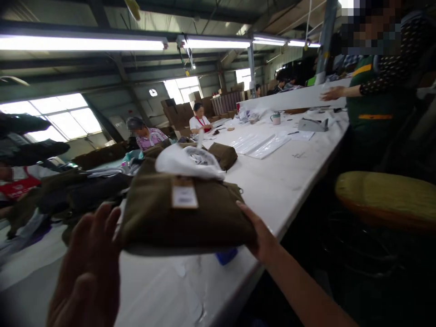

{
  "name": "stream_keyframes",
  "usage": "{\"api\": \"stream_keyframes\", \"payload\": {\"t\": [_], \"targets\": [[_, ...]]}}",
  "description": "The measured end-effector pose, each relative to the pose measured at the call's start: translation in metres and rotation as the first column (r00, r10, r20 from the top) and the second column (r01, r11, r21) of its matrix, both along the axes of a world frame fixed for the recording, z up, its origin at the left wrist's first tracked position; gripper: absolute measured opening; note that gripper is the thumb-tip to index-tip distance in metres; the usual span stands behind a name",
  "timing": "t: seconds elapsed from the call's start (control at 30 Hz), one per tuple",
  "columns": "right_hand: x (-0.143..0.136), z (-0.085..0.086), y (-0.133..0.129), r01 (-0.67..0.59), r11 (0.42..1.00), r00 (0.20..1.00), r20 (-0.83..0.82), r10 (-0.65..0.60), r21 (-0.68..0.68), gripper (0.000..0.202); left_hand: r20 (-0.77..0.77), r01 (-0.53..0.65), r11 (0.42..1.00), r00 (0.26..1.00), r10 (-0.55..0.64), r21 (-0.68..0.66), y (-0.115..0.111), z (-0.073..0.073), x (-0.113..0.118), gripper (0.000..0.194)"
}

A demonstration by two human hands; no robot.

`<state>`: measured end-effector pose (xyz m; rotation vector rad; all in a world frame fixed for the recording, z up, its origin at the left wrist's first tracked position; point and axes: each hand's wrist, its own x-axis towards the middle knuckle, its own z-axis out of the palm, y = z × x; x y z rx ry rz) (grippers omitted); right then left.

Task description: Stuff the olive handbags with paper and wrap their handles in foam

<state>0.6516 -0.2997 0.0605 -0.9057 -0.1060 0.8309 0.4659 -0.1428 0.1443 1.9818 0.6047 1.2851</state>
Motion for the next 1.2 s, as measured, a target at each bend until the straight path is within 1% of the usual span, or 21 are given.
{"api": "stream_keyframes", "payload": {"t": [0.03,0.07,0.1,0.13,0.17,0.23,0.27,0.33,0.4,0.43,0.47,0.53,0.6,0.7,0.8,0.87,0.9,0.97,1.07,1.13,1.2], "targets": [[0.014,0.002,-0.007,0.099,0.995,0.994,-0.048,-0.099,-0.004,0.03,0.064,0.126,0.992,0.99,-0.127,0.029,-0.005,0.001,0.002,0.069],[0.028,0.004,-0.014,0.194,0.981,0.979,-0.058,-0.194,0.0,0.023,0.109,0.264,0.963,0.957,-0.269,0.057,-0.009,0.0,0.005,0.064],[0.044,0.006,-0.02,0.285,0.958,0.957,-0.056,-0.284,0.014,0.018,0.125,0.39,0.918,0.909,-0.397,0.072,-0.013,-0.003,0.009,0.059],[0.06,0.009,-0.025,0.364,0.93,0.931,-0.041,-0.363,0.043,0.016,0.114,0.486,0.872,0.864,-0.49,0.065,-0.016,-0.007,0.014,0.054],[0.076,0.011,-0.029,0.413,0.906,0.91,0.006,-0.415,0.087,0.016,0.079,0.541,0.84,0.836,-0.542,0.035,-0.017,-0.014,0.018,0.05],[0.103,0.01,-0.035,0.436,0.882,0.868,0.176,-0.465,0.18,0.021,-0.01,0.538,0.841,0.842,-0.539,-0.051,-0.016,-0.031,0.022,0.041],[0.113,0.007,-0.036,0.433,0.886,0.853,0.242,-0.463,0.166,0.021,-0.04,0.518,0.851,0.851,-0.523,-0.089,-0.013,-0.04,0.022,0.036],[0.121,-0.002,-0.036,0.386,0.922,0.881,0.285,-0.379,0.031,0.019,-0.074,0.458,0.875,0.878,-0.473,-0.158,-0.003,-0.059,0.017,0.029],[0.113,-0.014,-0.03,0.276,0.955,0.924,0.304,-0.232,-0.11,0.021,-0.068,0.385,0.898,0.911,-0.406,-0.211,0.011,-0.076,0.007,0.027],[0.105,-0.018,-0.025,0.22,0.963,0.927,0.34,-0.158,-0.153,0.024,-0.07,0.347,0.909,0.926,-0.371,-0.229,0.019,-0.085,0.002,0.026],[0.094,-0.02,-0.018,0.168,0.969,0.914,0.396,-0.084,-0.182,0.027,-0.08,0.309,0.921,0.939,-0.335,-0.239,0.027,-0.093,-0.003,0.026],[0.072,-0.017,0.0,0.066,0.966,0.844,0.53,0.078,-0.248,0.035,-0.122,0.234,0.941,0.955,-0.269,-0.244,0.044,-0.109,-0.014,0.026],[0.051,-0.005,0.023,-0.045,0.929,0.728,0.625,0.283,-0.368,0.042,-0.169,0.178,0.953,0.96,-0.223,-0.247,0.062,-0.125,-0.023,0.027],[0.027,0.019,0.065,-0.193,0.827,0.464,0.694,0.551,-0.528,0.049,-0.211,0.139,0.955,0.958,-0.197,-0.261,0.086,-0.153,-0.033,0.027],[0.007,0.033,0.112,-0.26,0.751,0.109,0.754,0.648,-0.607,0.044,-0.248,0.123,0.956,0.95,-0.191,-0.265,0.101,-0.183,-0.041,0.028],[-0.006,0.032,0.145,-0.288,0.702,-0.123,0.752,0.648,-0.652,0.039,-0.27,0.124,0.957,0.943,-0.196,-0.263,0.105,-0.199,-0.043,0.027],[-0.013,0.029,0.161,-0.3,0.68,-0.219,0.742,0.634,-0.669,0.038,-0.278,0.125,0.956,0.939,-0.2,-0.265,0.105,-0.203,-0.045,0.028],[-0.024,0.017,0.193,-0.305,0.662,-0.375,0.725,0.577,-0.685,0.039,-0.291,0.119,0.954,0.935,-0.2,-0.275,0.106,-0.205,-0.048,0.028],[-0.043,-0.005,0.231,-0.27,0.712,-0.541,0.713,0.445,-0.649,0.039,-0.313,0.046,0.962,0.941,-0.132,-0.267,0.113,-0.191,-0.069,0.029],[-0.058,-0.016,0.24,-0.263,0.75,-0.597,0.713,0.367,-0.607,0.039,-0.341,-0.049,0.97,0.94,-0.035,-0.237,0.121,-0.178,-0.102,0.032],[-0.074,-0.024,0.234,-0.278,0.78,-0.609,0.731,0.309,-0.561,0.038,-0.419,-0.204,0.959,0.902,0.106,-0.198,0.128,-0.17,-0.147,0.04]]}}
